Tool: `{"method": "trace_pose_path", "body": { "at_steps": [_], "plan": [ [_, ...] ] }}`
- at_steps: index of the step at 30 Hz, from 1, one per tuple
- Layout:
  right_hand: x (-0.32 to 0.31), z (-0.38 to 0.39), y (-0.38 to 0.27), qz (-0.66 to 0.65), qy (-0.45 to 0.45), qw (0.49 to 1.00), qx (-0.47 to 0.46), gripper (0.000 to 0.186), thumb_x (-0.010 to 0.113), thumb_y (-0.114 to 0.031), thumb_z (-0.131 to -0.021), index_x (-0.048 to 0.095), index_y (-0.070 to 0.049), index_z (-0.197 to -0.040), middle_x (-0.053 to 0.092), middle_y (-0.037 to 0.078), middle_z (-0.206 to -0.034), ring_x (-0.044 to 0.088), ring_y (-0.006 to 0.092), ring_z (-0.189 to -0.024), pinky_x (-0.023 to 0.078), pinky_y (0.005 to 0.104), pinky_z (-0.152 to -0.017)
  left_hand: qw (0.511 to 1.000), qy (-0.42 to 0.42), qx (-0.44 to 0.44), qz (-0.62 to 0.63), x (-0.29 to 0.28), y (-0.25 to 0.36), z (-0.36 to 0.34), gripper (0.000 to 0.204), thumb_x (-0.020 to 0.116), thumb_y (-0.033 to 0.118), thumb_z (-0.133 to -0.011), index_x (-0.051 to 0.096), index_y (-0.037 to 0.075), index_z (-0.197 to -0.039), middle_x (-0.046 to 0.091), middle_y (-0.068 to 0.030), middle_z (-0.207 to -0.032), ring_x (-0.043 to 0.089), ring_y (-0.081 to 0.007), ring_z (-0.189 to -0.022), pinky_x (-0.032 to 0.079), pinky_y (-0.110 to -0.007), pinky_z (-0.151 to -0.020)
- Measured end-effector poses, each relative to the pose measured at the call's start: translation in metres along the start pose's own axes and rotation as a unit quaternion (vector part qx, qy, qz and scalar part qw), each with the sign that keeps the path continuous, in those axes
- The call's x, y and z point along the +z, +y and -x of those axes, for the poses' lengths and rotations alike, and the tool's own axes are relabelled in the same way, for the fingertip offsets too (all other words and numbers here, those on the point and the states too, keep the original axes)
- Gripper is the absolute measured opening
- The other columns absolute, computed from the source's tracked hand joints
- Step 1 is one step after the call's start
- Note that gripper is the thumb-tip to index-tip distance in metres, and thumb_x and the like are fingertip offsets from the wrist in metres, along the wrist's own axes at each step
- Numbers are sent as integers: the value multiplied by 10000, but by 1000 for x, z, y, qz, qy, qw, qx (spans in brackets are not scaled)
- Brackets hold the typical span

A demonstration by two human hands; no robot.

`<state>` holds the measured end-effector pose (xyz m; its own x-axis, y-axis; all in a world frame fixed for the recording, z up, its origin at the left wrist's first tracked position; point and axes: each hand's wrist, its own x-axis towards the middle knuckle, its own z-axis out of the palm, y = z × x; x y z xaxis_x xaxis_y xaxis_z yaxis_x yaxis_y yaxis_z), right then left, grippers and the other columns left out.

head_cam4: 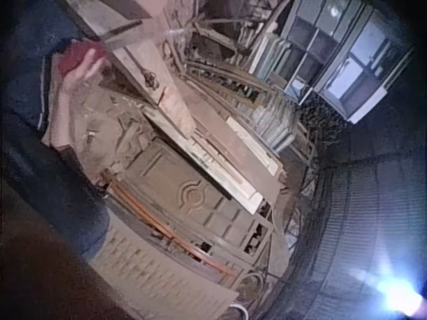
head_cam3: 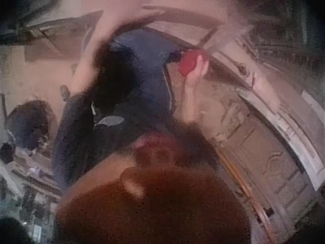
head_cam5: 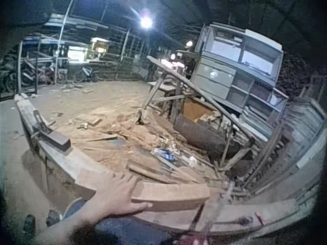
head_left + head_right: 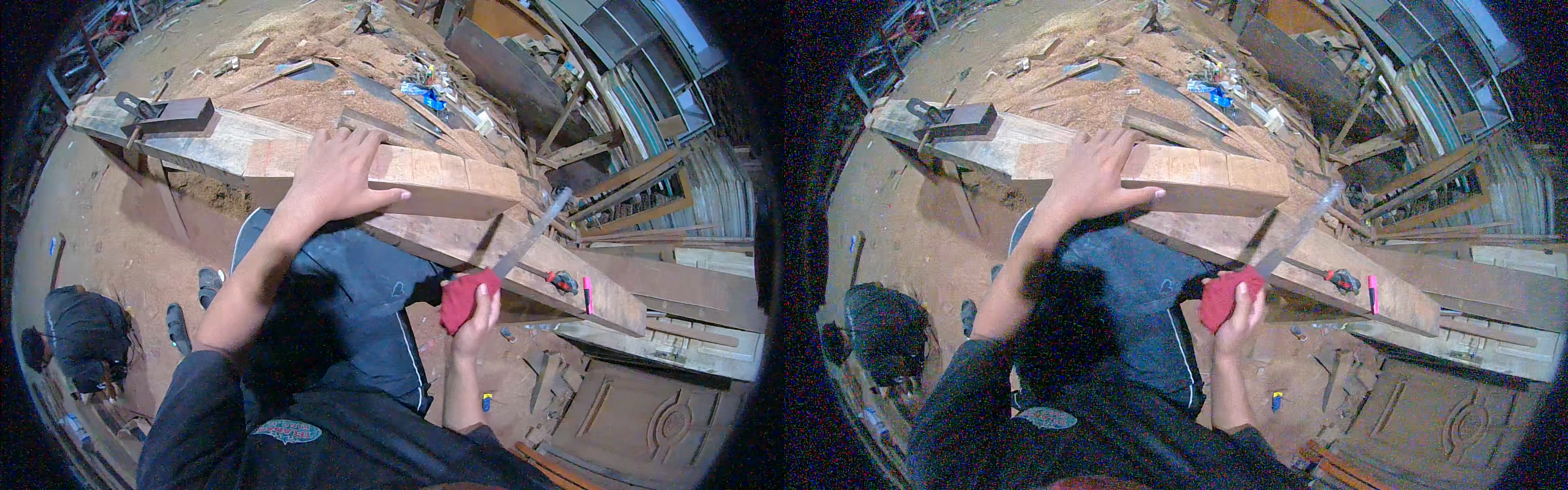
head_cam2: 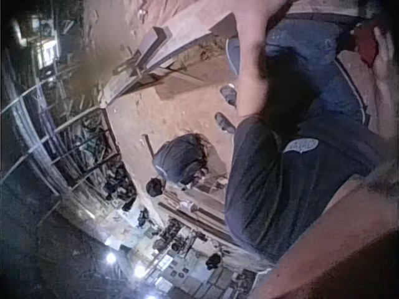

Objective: The person wipes a hand saw with a cloth and then uses the saw to cut into a piece of wood held on a low wooden beam.

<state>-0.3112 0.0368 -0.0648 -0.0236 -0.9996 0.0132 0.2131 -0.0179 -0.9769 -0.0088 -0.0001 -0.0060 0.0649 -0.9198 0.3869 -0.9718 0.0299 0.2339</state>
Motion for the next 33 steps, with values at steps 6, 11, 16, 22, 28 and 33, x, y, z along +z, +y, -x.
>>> {"method": "trace_pose_path", "body": {
  "at_steps": [6, 11, 16, 22, 28, 33],
  "plan": [
    [-10, -5, 22, 1, -10, 1000, 25, 388, 532, -313, -1045, 546, -8, -1283, 685, 153, -1056, 720, 293, -854, 594, 379, -699, 967, 91, 20, 236, -18, -8, 3, 502, 750, 403, -870, 644, 54, -1215, 636, -173, -1199, 585, -356, -1208, 431, -452, -1057],
    [-15, -6, 32, 1, -11, 1000, 0, 417, 521, -324, -1054, 516, -7, -1324, 683, 166, -1056, 721, 314, -846, 593, 403, -673, 955, 191, 6, 227, -54, -36, 34, 314, 733, 182, -879, 656, 38, -1148, 641, -157, -1241, 582, -326, -1248, 422, -427, -1091],
    [-27, -42, 14, -8, 30, 999, -21, 407, 531, -300, -1053, 517, -10, -1338, 678, 156, -1067, 721, 301, -823, 604, 410, -687, 984, 119, -75, 110, -45, -85, 58, 442, 703, 301, -931, 645, 12, -1260, 629, -199, -1321, 592, -372, -1260, 439, -446, -1097],
    [-26, -47, 9, -14, 7, 1000, -24, 380, 536, -274, -1051, 523, -12, -1326, 675, 149, -1062, 715, 275, -863, 606, 425, -767, 952, 116, -132, 251, -30, -86, 55, 557, 700, 375, -946, 598, -17, -1328, 643, -216, -1306, 609, -369, -1244, 449, -435, -1083],
    [-15, -18, 33, 48, -28, 998, -17, 327, 549, -215, -1046, 568, 13, -1279, 682, 127, -1054, 705, 235, -838, 580, 358, -751, 891, 191, -195, 363, -10, -94, 65, 485, 640, 339, -1015, 563, 5, -1359, 647, -157, -1266, 607, -250, -1206, 457, -386, -1054],
    [-49, 3, 46, 201, -65, 977, -41, 236, 608, -109, -1002, 606, 20, -1199, 693, 101, -1028, 679, 185, -899, 550, 327, -800, 859, 183, -251, 407, -18, -118, 79, 414, 594, 303, -1052, 564, 28, -1361, 640, -123, -1245, 609, -182, -1142, 481, -343, -1002]
  ]
}}
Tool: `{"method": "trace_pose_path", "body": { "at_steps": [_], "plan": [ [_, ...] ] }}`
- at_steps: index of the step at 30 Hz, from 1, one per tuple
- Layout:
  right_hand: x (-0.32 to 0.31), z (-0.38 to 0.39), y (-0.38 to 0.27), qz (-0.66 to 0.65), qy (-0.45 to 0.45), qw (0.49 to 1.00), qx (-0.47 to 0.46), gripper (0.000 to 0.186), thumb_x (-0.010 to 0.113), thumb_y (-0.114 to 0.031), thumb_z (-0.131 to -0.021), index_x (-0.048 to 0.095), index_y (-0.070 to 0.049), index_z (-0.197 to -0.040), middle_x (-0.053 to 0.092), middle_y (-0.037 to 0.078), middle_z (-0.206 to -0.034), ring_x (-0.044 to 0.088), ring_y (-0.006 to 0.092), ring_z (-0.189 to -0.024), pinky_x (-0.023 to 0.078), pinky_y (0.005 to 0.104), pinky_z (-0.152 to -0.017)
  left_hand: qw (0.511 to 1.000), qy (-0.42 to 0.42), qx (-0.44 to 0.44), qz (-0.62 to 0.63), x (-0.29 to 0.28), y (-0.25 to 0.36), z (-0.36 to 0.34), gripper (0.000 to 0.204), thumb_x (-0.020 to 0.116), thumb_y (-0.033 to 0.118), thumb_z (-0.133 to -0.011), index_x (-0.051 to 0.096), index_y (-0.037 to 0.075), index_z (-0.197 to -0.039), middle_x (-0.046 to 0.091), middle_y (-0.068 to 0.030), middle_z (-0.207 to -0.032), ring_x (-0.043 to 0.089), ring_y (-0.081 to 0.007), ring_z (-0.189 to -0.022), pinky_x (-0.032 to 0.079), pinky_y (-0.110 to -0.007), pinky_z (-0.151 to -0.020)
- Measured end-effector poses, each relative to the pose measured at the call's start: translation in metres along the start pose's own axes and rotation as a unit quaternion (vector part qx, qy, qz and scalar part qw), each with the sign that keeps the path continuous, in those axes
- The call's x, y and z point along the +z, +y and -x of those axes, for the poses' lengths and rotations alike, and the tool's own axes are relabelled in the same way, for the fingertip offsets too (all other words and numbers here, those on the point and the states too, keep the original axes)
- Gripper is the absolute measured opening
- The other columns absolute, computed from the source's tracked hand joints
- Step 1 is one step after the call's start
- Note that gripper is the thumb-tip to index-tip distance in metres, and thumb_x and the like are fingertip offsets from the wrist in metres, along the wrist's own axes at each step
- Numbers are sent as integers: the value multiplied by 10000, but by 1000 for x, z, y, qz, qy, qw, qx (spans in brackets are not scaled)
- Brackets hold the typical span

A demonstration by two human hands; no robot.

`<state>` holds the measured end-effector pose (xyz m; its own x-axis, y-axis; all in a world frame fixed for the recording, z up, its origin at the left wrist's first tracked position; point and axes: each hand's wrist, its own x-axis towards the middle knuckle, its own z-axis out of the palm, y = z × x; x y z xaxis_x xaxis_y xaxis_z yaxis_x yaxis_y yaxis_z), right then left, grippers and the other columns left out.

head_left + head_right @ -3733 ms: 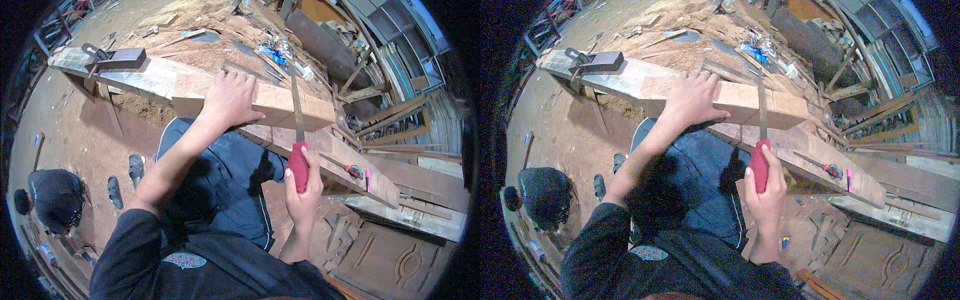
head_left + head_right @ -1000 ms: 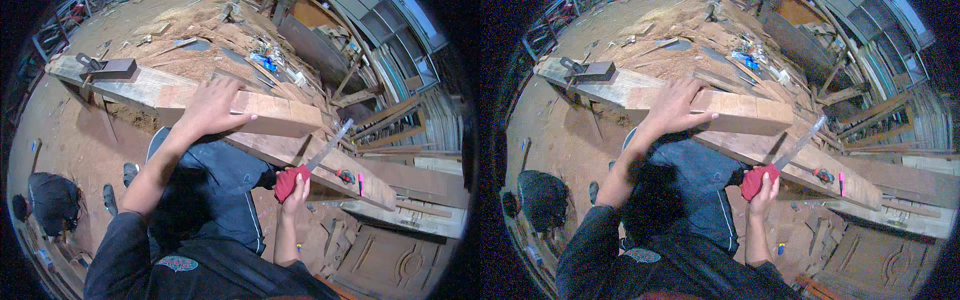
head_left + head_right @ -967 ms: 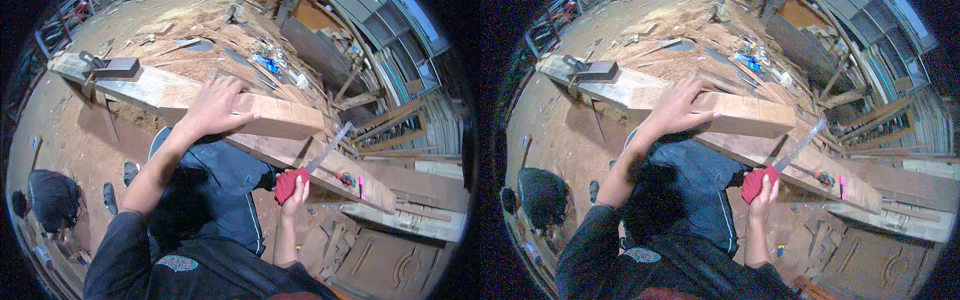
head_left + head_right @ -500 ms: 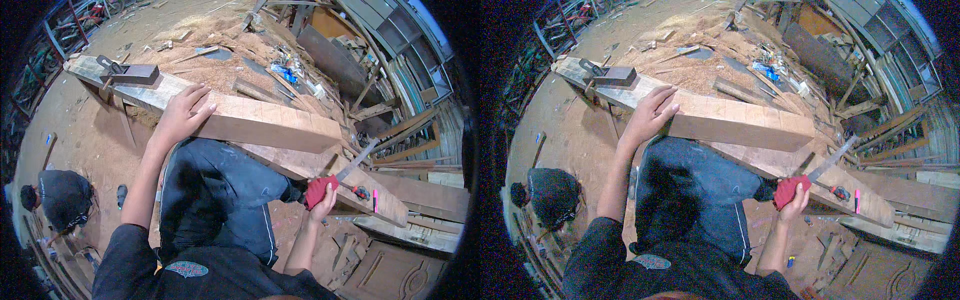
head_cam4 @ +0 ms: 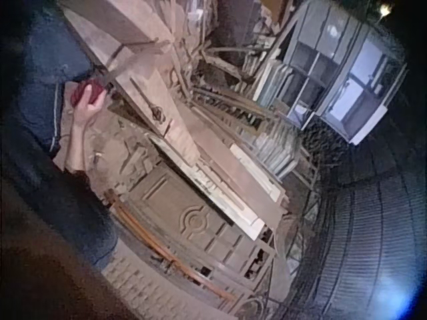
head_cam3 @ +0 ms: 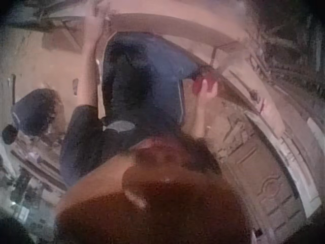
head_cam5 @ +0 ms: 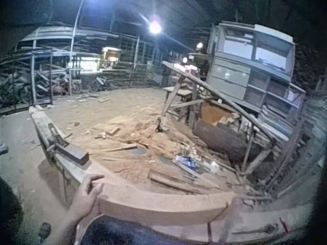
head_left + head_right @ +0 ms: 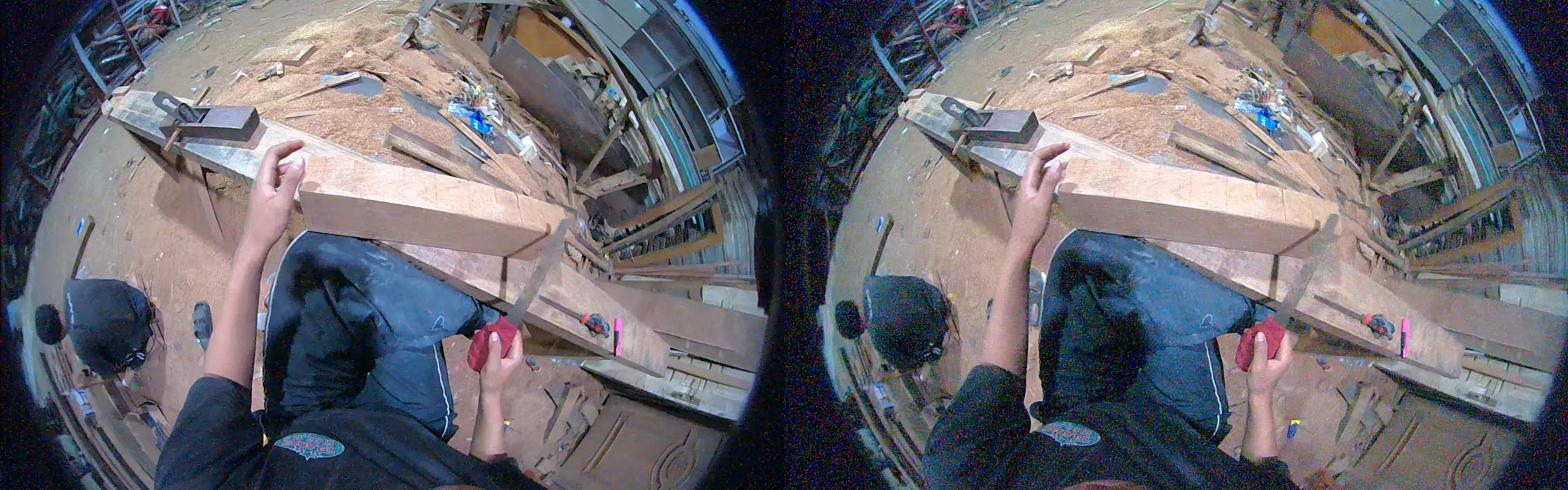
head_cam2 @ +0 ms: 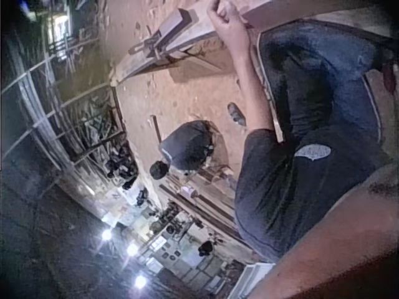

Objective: The person wipes a hand saw with a cloth and then uses the saw to cut into a piece of wood held on a low wooden beam.

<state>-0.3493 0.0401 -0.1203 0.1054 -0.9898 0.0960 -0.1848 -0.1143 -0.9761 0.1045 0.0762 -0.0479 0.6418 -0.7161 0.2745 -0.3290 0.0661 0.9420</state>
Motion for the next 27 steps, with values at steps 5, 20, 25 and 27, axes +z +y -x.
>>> {"method": "trace_pose_path", "body": {
  "at_steps": [5, 20, 25, 27],
  "plan": [
    [-7, 9, -14, 99, -9, 995, 23, 234, 584, -178, -1037, 618, 6, -1178, 691, 79, -1031, 652, 152, -931, 532, 325, -840, 979, -7, 83, -187, 2, 29, -6, 391, 640, 284, -1008, 613, 12, -1289, 675, -151, -1204, 639, -275, -1119, 493, -375, -984],
    [3, 26, -31, -181, 70, 969, 151, 355, 481, -298, -1095, 637, -3, -1218, 693, 76, -1062, 655, 159, -958, 526, 316, -872, 851, -275, 184, -407, 61, 85, -25, 685, 779, 546, -818, 607, 29, -1232, 687, -227, -1093, 645, -406, -1050, 501, -485, -928],
    [-29, 22, -12, -295, 119, 941, 114, 377, 442, -325, -1097, 621, -15, -1217, 698, 111, -1052, 670, 191, -933, 534, 346, -853, 850, -240, 224, -412, 59, 81, -1, 764, 899, 443, -698, 579, 44, -1265, 676, -187, -1123, 627, -399, -1063, 462, -471, -964],
    [-33, 17, -18, -259, 161, 948, 88, 378, 448, -337, -1092, 607, -18, -1219, 692, 112, -1043, 667, 190, -899, 533, 340, -815, 850, -242, 197, -424, 58, 84, 4, 758, 917, 416, -675, 582, 45, -1246, 676, -173, -1124, 619, -378, -1061, 446, -458, -967]
  ]
}}
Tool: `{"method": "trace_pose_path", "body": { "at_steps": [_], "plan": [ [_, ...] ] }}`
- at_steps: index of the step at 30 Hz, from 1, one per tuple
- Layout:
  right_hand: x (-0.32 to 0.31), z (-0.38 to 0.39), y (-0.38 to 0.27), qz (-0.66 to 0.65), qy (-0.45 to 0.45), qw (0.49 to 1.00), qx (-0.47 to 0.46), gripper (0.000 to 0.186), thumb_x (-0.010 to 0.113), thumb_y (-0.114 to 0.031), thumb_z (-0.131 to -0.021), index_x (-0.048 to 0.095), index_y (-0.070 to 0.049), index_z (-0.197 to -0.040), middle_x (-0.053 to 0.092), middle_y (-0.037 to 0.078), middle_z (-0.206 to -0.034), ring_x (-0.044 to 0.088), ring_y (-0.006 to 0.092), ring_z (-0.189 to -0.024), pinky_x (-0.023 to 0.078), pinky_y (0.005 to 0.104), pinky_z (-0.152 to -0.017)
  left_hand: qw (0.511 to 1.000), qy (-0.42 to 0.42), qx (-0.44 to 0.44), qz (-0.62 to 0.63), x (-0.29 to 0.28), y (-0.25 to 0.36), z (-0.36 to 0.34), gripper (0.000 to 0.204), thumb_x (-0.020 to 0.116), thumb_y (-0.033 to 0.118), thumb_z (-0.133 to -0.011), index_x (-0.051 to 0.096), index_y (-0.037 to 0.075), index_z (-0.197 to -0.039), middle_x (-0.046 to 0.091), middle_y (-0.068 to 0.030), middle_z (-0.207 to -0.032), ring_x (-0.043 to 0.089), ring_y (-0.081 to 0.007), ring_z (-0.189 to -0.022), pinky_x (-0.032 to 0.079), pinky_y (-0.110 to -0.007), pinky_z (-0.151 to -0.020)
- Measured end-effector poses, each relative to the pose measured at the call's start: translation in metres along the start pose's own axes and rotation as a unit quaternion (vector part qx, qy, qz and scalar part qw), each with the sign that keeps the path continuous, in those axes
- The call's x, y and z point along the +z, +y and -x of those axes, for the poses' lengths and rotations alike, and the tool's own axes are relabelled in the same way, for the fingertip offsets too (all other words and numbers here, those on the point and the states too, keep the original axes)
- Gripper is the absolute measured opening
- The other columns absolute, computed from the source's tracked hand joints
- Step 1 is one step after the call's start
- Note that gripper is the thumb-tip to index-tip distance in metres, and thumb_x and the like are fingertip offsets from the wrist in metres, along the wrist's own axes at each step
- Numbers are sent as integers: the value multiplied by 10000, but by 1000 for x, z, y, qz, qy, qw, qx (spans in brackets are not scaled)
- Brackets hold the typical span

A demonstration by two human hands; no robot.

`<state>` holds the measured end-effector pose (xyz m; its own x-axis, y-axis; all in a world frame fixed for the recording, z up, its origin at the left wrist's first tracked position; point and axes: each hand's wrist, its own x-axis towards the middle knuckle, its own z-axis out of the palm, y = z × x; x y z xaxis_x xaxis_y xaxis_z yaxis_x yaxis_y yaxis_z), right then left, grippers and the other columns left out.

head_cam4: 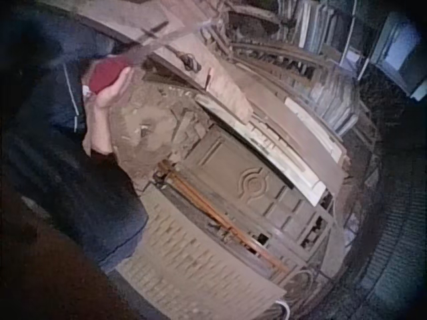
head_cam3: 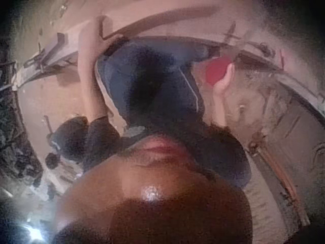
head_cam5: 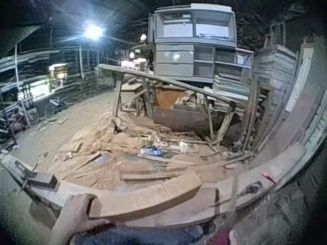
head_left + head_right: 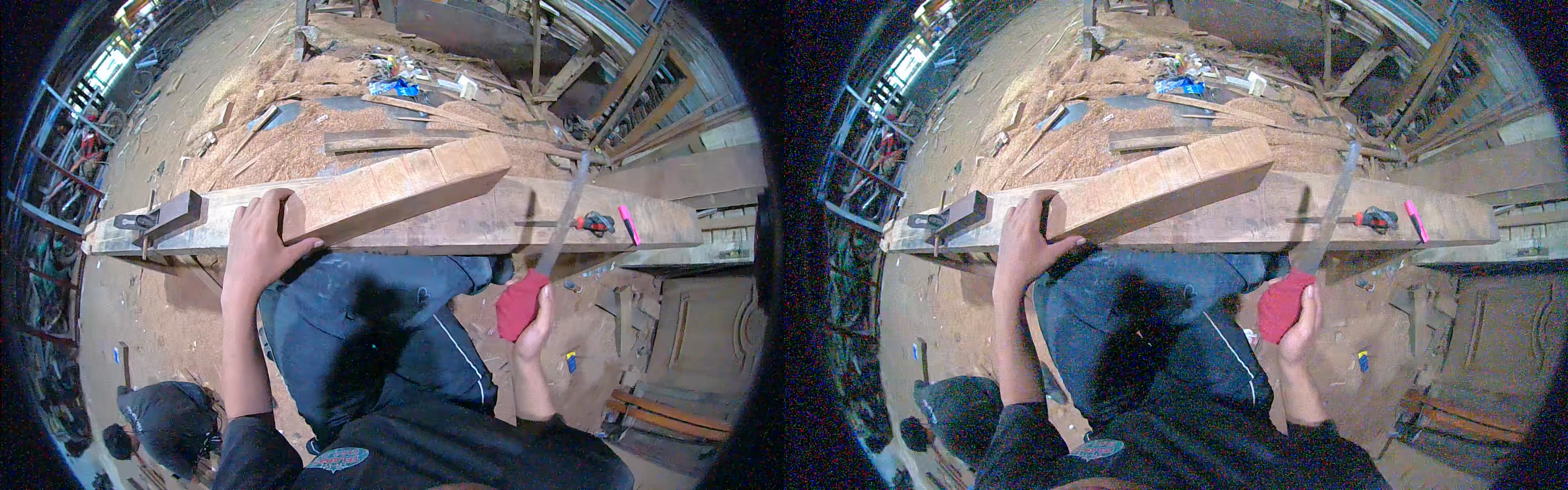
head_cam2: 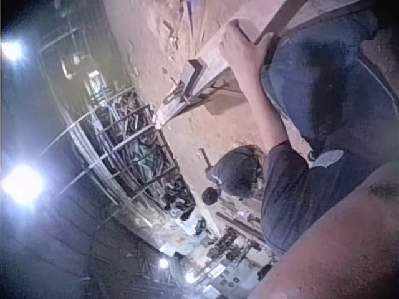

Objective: The person wipes a hand saw with a cloth and then uses the saw to cut into a piece of wood held on a low wooden beam.

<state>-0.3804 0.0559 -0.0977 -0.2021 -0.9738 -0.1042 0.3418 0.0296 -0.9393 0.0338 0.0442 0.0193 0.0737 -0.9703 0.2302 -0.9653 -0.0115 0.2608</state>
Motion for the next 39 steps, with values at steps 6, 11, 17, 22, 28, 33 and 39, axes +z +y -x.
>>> {"method": "trace_pose_path", "body": {
  "at_steps": [6, 11, 17, 22, 28, 33, 39],
  "plan": [
    [15, 4, -26, 28, 8, 999, -40, 364, 473, -323, -1080, 585, -14, -1238, 683, 108, -1023, 659, 176, -865, 528, 320, -775, 992, 107, 43, -41, 9, 15, 27, 655, 914, 380, -661, 622, 58, -1152, 660, -104, -1046, 609, -313, -1014, 420, -432, -903],
    [11, 8, -28, 17, -25, 999, -35, 339, 494, -298, -1074, 573, -21, -1254, 681, 112, -1030, 646, 164, -863, 525, 310, -789, 990, 132, 40, -45, 21, 33, 50, 645, 894, 305, -602, 614, 84, -1140, 649, -73, -1103, 584, -297, -1028, 398, -438, -928],
    [27, 22, -32, 55, -48, 990, -119, 333, 523, -260, -1064, 561, -8, -1278, 685, 123, -1074, 638, 166, -890, 522, 310, -815, 983, 169, 52, -54, 32, 32, 74, 678, 861, 288, -637, 596, 88, -1229, 654, -81, -1248, 582, -305, -1153, 377, -466, -1019],
    [33, 26, -31, 82, -46, 987, -128, 311, 522, -230, -1060, 581, 6, -1253, 686, 123, -1096, 631, 161, -944, 508, 320, -883, 980, 183, 46, -65, 53, 31, 83, 644, 807, 276, -716, 589, 84, -1291, 634, -86, -1329, 555, -304, -1242, 345, -478, -1080],
    [39, -8, -40, 123, -28, 985, -117, 209, 601, -158, -1035, 602, -33, -1203, 663, 32, -1001, 621, 115, -904, 517, 305, -811, 981, 175, 26, -74, 62, 25, 86, 681, 793, 215, -730, 590, 85, -1367, 610, -74, -1382, 529, -305, -1289, 339, -469, -1107],
    [43, -22, -38, 148, -51, 983, -95, 203, 638, -131, -1022, 602, -35, -1197, 667, 24, -1005, 628, 107, -880, 522, 286, -793, 979, 189, 21, -72, 70, 22, 83, 695, 797, 165, -719, 589, 95, -1379, 599, -90, -1398, 517, -305, -1313, 328, -466, -1124],
    [39, -22, -22, 72, -79, 994, -24, 205, 635, -140, -1026, 593, -42, -1201, 673, 33, -1012, 644, 109, -893, 535, 288, -799, 977, 171, -38, -123, 66, 33, 89, 737, 821, 218, -743, 548, 108, -1419, 498, -117, -1509, 427, -337, -1414, 257, -466, -1182]
  ]
}}
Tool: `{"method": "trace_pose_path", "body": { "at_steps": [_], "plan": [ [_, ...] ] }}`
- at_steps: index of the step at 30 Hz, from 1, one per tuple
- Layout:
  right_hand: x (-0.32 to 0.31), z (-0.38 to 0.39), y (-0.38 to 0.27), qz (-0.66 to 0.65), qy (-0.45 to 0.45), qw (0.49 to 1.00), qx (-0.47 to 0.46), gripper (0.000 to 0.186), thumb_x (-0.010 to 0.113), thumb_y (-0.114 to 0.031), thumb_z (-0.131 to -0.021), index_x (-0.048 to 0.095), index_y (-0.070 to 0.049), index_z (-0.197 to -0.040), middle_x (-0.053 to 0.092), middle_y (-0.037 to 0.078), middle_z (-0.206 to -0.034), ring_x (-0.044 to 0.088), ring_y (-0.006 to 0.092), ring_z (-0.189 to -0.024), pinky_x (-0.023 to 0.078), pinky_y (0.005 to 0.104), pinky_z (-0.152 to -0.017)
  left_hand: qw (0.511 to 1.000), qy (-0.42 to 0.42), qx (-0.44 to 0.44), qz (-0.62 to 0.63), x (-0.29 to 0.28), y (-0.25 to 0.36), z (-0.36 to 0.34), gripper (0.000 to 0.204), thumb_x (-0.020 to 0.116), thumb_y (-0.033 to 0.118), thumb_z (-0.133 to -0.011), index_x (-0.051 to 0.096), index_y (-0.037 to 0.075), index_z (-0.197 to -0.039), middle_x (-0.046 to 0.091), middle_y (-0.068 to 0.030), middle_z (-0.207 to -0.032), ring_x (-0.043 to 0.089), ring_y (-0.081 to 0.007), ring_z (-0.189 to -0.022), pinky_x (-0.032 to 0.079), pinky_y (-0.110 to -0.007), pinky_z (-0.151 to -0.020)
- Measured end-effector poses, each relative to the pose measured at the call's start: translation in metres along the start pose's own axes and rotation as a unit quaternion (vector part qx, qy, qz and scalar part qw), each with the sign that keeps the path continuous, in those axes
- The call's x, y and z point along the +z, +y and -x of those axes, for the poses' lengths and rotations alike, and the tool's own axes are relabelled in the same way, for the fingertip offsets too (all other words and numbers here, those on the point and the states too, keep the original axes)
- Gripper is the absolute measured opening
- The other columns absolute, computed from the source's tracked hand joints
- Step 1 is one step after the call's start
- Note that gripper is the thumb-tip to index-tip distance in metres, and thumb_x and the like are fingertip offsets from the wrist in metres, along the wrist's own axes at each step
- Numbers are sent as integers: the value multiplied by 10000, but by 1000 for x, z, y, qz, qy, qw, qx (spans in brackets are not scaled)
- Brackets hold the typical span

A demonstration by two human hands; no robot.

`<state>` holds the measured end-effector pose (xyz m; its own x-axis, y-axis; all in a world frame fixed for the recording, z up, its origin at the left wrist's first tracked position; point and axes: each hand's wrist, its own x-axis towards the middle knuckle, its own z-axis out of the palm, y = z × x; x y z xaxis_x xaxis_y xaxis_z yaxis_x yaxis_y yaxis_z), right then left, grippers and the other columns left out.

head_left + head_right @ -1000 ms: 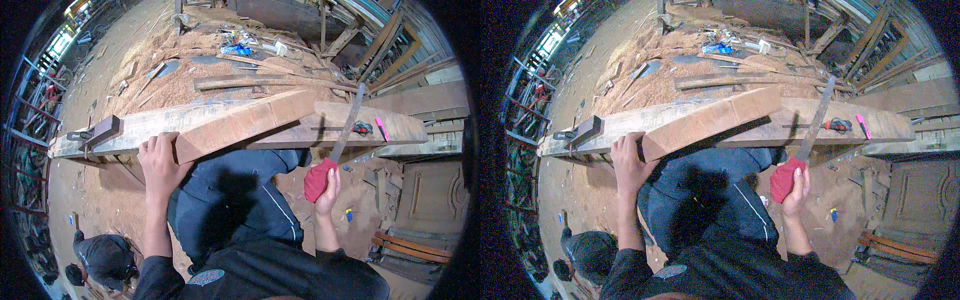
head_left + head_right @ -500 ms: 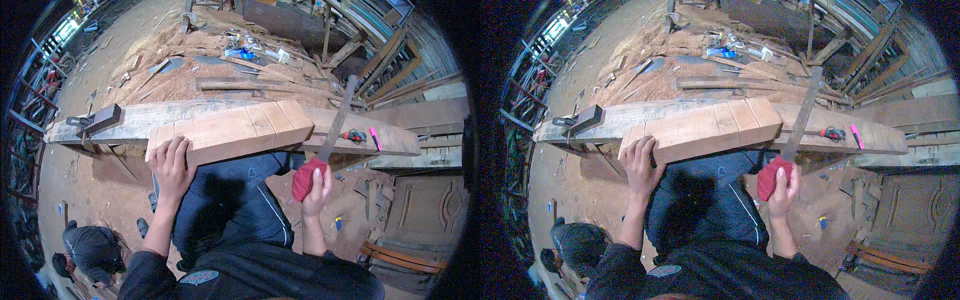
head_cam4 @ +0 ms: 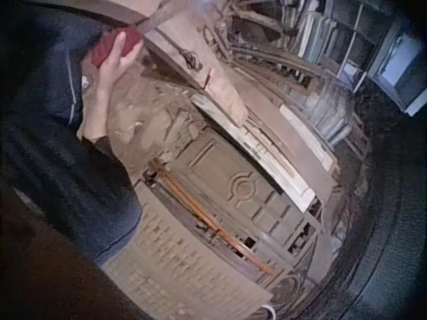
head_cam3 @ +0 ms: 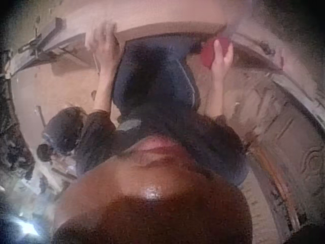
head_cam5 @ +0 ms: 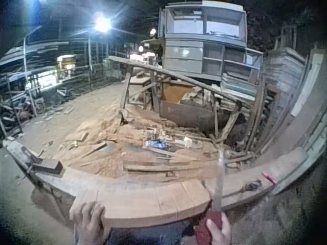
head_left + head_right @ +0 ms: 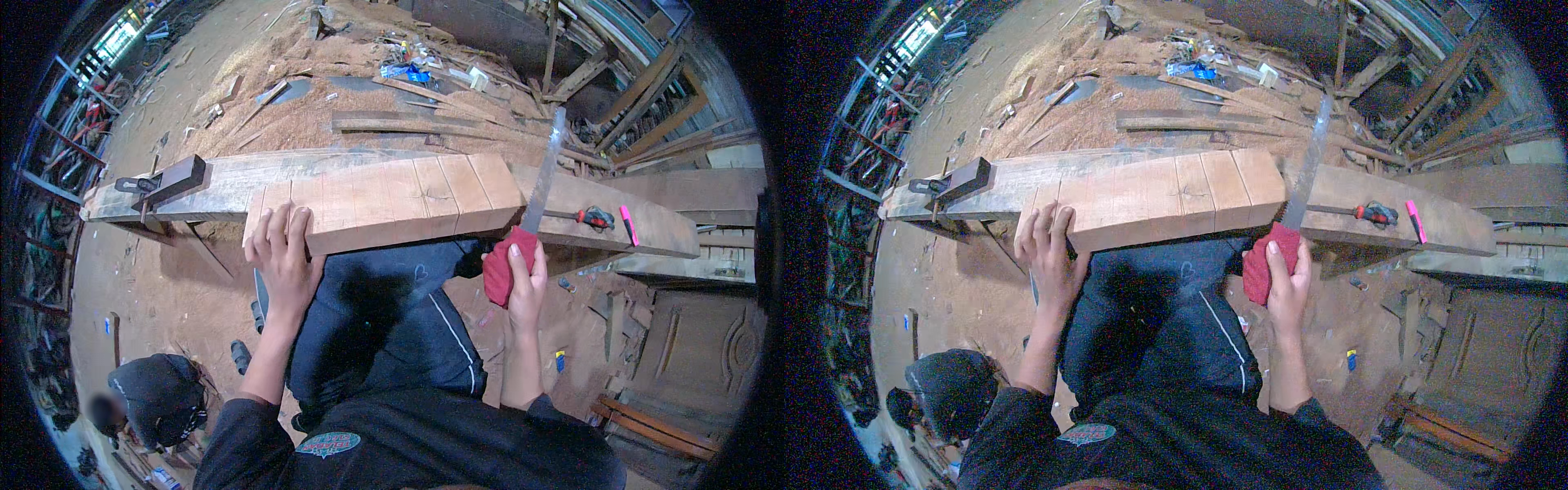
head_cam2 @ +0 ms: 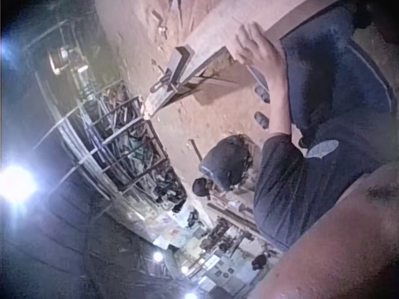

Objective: The person wipes a hand saw with a cloth and then uses the saw to cut into a piece of wood held on a low wooden beam.

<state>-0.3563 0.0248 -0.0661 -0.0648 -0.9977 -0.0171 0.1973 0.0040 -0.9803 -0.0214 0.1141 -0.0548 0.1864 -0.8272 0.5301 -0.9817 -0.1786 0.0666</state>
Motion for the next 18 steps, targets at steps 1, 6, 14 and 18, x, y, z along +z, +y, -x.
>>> {"method": "trace_pose_path", "body": {
  "at_steps": [1, 6, 14, 18],
  "plan": [
    [1, 1, 0, -9, 4, 1000, 10, 209, 636, -143, -1026, 591, -44, -1203, 673, 35, -1011, 645, 109, -891, 537, 286, -796, 1000, -2, -11, -17, -2, 2, 1, 753, 823, 233, -759, 526, 112, -1440, 471, -127, -1536, 403, -346, -1439, 238, -464, -1198],
    [9, 4, -14, -56, 17, 998, 29, 226, 635, -160, -1031, 582, -34, -1211, 680, 56, -998, 680, 141, -853, 577, 318, -761, 966, 61, -158, 195, -12, -18, 19, 992, 832, 345, -798, 285, 106, -1591, 391, -209, -1582, 275, -378, -1509, 245, -512, -1195],
    [-1, -6, -4, 3, -16, 1000, -7, 265, 627, -171, -1039, 588, -15, -1250, 693, 63, -1033, 687, 140, -872, 576, 308, -754, 837, 78, -305, 448, -13, -38, 23, 589, 605, 295, -1011, 452, -5, -1494, 549, -166, -1413, 560, -247, -1271, 412, -384, -1101],
    [5, -12, 3, 28, -10, 999, -30, 274, 627, -179, -1042, 594, -16, -1259, 693, 44, -1038, 667, 121, -897, 556, 285, -755, 817, 101, -325, 465, -4, -35, 12, 555, 605, 292, -1024, 470, -26, -1459, 558, -174, -1398, 576, -242, -1259, 427, -371, -1085]
  ]
}}
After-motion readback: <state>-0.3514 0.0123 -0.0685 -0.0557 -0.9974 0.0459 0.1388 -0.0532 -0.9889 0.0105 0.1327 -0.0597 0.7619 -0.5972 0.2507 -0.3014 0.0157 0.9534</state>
